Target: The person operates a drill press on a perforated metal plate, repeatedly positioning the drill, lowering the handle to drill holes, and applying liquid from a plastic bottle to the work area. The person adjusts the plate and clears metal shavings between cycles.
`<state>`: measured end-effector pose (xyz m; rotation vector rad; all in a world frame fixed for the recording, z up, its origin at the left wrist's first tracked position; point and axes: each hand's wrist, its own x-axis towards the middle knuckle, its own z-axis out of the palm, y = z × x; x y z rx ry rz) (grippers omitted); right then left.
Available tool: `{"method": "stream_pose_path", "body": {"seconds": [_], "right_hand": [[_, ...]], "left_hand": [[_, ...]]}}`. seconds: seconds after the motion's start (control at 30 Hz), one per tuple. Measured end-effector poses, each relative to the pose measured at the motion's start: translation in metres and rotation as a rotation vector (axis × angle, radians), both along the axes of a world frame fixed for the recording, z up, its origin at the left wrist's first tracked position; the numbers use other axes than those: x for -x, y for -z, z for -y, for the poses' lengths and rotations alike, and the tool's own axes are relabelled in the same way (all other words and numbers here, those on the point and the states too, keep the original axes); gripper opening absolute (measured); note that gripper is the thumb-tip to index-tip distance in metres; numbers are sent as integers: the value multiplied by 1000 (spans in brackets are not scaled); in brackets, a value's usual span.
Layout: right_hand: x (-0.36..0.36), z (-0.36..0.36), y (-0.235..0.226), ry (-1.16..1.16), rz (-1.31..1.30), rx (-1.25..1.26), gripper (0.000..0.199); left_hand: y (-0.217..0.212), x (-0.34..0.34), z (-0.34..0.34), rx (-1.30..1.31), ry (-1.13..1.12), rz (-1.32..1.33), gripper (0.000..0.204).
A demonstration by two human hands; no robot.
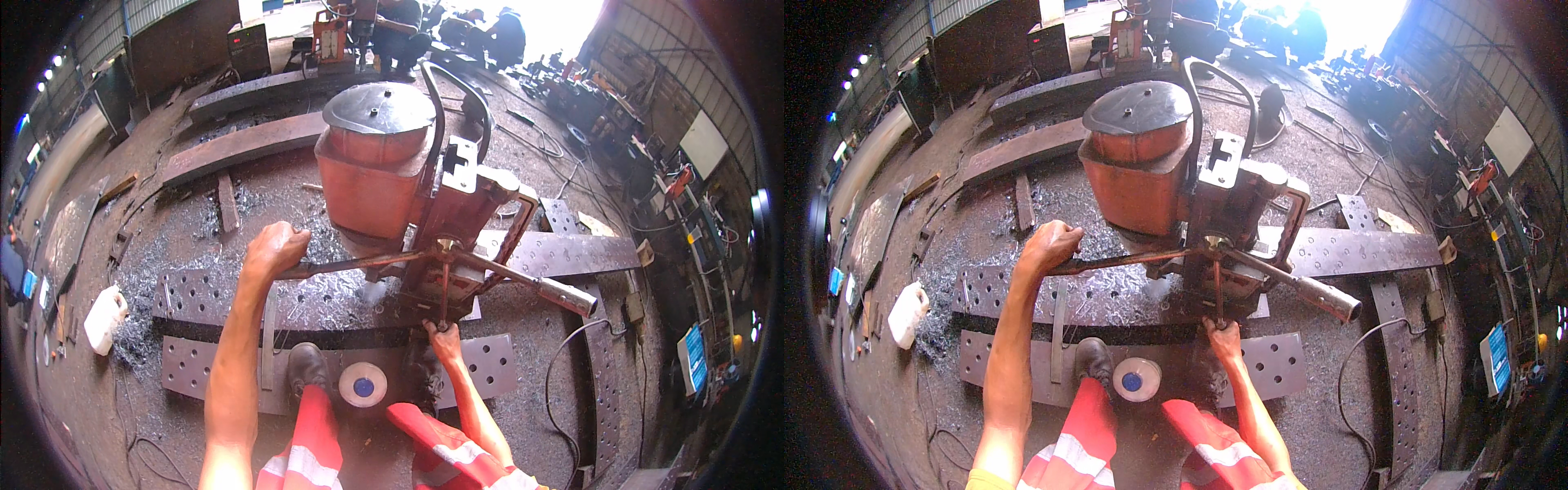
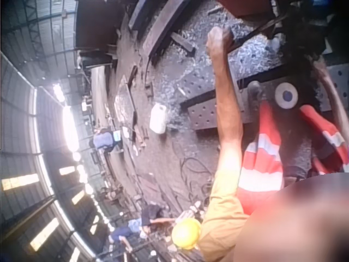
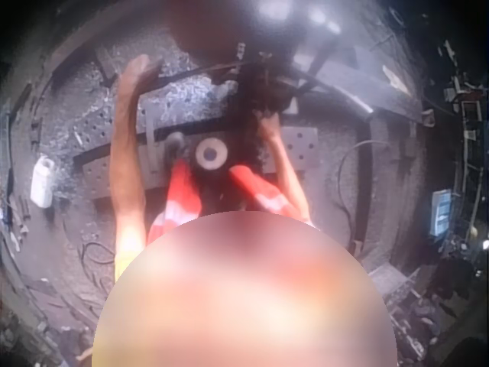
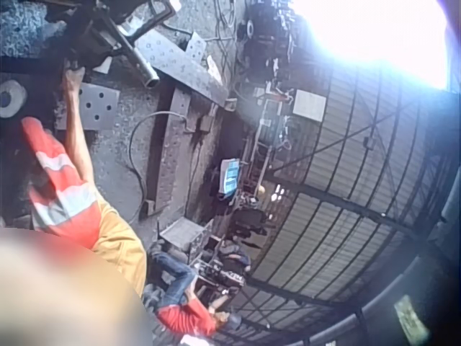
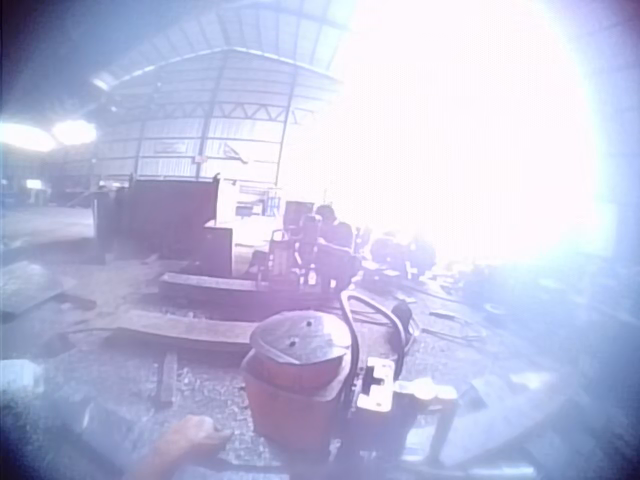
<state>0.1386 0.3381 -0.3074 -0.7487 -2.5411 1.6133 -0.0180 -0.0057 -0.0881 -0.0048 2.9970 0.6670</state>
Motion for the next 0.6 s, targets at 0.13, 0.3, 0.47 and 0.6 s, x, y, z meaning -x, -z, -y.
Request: {"method": "stream_pose_path", "body": {"seconds": [0.13,0.3,0.47,0.6], "right_hand": [[1,-1,1,-6,13,7,36],[2,2,7,-16,6,17,35],[1,-5,18,-2,-46,-33,34],[0,-1,8,9,-36,-36,36]], "left_hand": [[-2,-2,0,-25,20,0,51],[-6,-3,2,-24,4,41,52],[-12,-2,-6,-11,-32,118,47],[-7,-5,-3,-39,-15,23,51]]}}
